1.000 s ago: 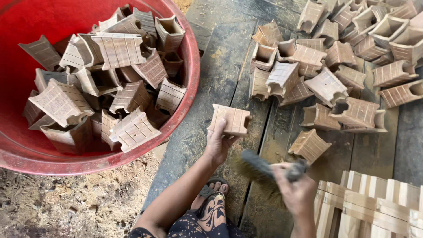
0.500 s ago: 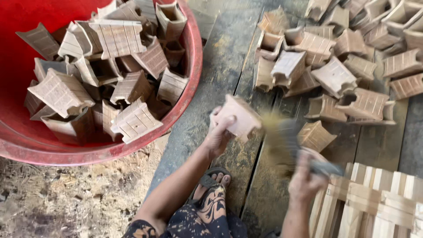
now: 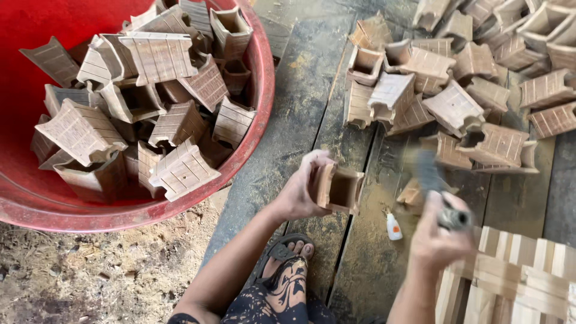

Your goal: The person cleans wooden parts by brushing away dust and applying glue to joint areas. The person picks up wooden components, uses a brush to remove sawdust from their surfaces, and applies liquid adhesive to the edges of the parts before setting them aside.

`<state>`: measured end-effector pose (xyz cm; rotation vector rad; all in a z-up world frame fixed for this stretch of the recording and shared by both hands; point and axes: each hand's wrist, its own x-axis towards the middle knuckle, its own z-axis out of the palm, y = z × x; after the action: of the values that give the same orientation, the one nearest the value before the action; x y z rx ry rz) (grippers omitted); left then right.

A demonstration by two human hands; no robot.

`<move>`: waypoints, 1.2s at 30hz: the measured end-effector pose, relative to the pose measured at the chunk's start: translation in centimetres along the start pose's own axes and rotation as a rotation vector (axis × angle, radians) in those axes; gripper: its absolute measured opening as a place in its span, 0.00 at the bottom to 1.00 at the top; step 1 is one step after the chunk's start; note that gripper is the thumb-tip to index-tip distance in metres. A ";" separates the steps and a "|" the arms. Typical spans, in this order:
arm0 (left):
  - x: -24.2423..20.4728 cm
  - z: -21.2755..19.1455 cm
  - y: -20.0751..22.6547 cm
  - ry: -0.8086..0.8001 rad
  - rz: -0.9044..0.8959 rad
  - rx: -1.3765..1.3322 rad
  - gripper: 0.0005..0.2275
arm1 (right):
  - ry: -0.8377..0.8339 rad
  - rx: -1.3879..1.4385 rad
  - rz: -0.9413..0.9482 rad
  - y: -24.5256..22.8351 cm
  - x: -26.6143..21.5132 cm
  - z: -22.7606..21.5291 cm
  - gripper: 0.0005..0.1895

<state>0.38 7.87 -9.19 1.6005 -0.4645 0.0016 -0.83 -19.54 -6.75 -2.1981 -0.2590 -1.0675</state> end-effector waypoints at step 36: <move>-0.5 2.1 -3.1 0.271 -0.555 -1.216 0.30 | -0.202 0.277 0.676 -3.7 -5.6 1.7 0.15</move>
<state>0.28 6.07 -12.47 0.4615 0.2156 -0.4047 -5.03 -15.06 -9.97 -1.9180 0.2301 -0.4100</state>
